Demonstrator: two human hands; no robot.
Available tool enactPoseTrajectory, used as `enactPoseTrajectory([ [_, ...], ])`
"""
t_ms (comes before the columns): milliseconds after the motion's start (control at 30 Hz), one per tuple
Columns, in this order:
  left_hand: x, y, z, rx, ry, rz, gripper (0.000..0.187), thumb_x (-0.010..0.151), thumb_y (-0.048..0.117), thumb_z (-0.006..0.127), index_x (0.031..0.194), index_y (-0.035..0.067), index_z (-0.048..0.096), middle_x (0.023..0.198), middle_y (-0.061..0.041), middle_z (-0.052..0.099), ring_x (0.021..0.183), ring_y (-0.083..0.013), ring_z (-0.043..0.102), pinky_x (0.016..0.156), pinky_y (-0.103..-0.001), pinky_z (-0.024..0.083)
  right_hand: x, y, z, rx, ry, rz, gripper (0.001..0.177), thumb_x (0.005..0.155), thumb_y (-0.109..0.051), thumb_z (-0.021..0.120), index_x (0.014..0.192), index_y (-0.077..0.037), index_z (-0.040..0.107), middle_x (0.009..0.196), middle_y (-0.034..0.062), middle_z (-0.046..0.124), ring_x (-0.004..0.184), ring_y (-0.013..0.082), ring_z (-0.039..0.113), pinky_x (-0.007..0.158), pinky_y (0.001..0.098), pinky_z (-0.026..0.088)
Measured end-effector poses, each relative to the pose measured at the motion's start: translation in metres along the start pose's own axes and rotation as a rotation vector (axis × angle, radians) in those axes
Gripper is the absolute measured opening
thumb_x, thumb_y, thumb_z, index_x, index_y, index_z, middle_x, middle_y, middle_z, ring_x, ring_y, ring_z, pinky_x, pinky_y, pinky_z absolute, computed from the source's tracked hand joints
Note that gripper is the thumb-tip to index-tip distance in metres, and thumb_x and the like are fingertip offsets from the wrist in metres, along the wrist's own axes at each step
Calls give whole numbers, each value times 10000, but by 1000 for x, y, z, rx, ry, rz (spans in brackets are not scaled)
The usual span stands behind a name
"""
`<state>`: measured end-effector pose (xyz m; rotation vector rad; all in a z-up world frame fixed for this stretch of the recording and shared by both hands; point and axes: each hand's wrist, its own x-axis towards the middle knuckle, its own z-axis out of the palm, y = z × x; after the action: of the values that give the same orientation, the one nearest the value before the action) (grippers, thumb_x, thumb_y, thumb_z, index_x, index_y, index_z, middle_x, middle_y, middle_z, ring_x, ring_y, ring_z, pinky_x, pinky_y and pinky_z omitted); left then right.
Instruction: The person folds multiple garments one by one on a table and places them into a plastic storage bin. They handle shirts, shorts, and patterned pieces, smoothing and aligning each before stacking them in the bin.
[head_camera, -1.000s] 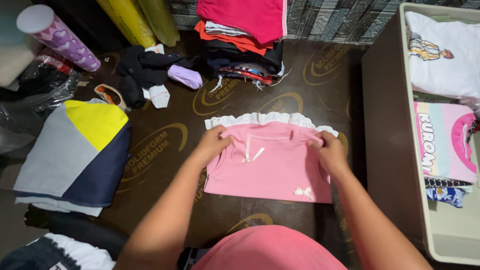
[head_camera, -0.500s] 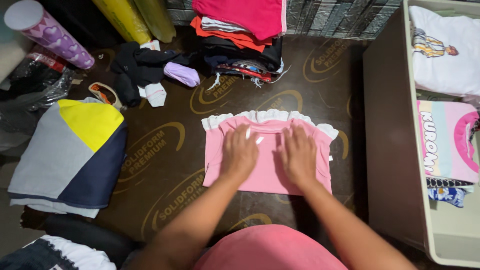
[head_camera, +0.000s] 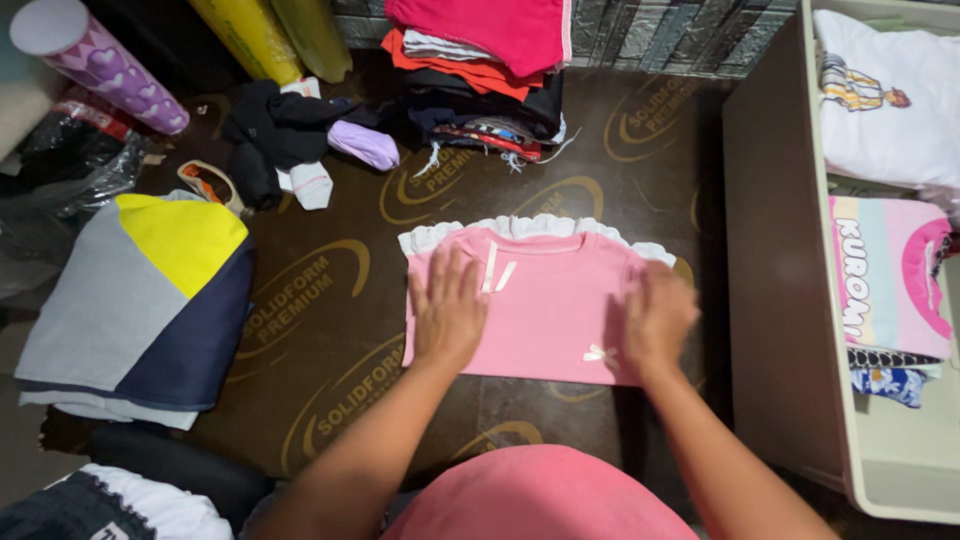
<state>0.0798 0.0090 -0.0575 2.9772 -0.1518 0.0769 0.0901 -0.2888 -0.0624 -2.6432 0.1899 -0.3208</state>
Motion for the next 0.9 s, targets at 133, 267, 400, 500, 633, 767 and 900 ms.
enactPoseTrajectory([
  [133,-25,26,-3,-92,-68,106,643,991,437,484,1562,165,368,1667,-172,179,1549,-398,97,1177,-690,30,-4,24,-17,-45,118,295,520,1016,-476,631,1281,-28,621,1310,190,559,1253,405,491,991,577,370],
  [267,-35,36,0,-122,2,147,668,971,450,506,1566,184,358,1666,-210,161,1542,-410,97,1175,-687,38,-8,32,-13,-137,-165,388,605,764,-569,805,1067,-56,704,1230,165,604,1169,374,565,935,541,456],
  [400,-35,33,5,-125,-12,159,667,982,456,503,1573,188,349,1673,-207,145,1548,-407,92,1181,-685,35,-5,36,5,-101,-273,190,494,762,-474,851,944,-33,723,1080,170,675,1027,377,646,882,515,517],
  [500,-33,39,7,-115,-31,140,673,981,463,490,1578,191,341,1675,-207,134,1549,-406,82,1181,-684,27,5,48,5,127,-309,299,429,808,-328,842,1009,14,677,991,202,719,915,370,717,808,496,569],
  [633,-29,47,14,-242,-31,129,632,984,402,537,1542,154,376,1639,-214,200,1528,-382,137,1186,-635,82,12,58,-9,1054,-322,708,353,814,-65,745,1130,50,639,1047,220,722,901,332,728,788,460,608],
  [767,-22,37,26,-728,187,-117,494,923,255,579,1390,95,560,1432,-154,559,1316,-293,515,1106,-477,430,18,51,-34,1413,-518,923,346,855,-72,667,1172,57,614,1037,167,718,915,287,739,844,462,626],
  [900,4,-8,27,-1361,125,-383,420,947,211,591,1308,0,622,1158,-199,701,1030,-302,669,924,-444,565,27,8,-50,1506,-612,798,400,849,-61,664,1221,71,598,1071,185,709,939,300,731,857,459,624],
])
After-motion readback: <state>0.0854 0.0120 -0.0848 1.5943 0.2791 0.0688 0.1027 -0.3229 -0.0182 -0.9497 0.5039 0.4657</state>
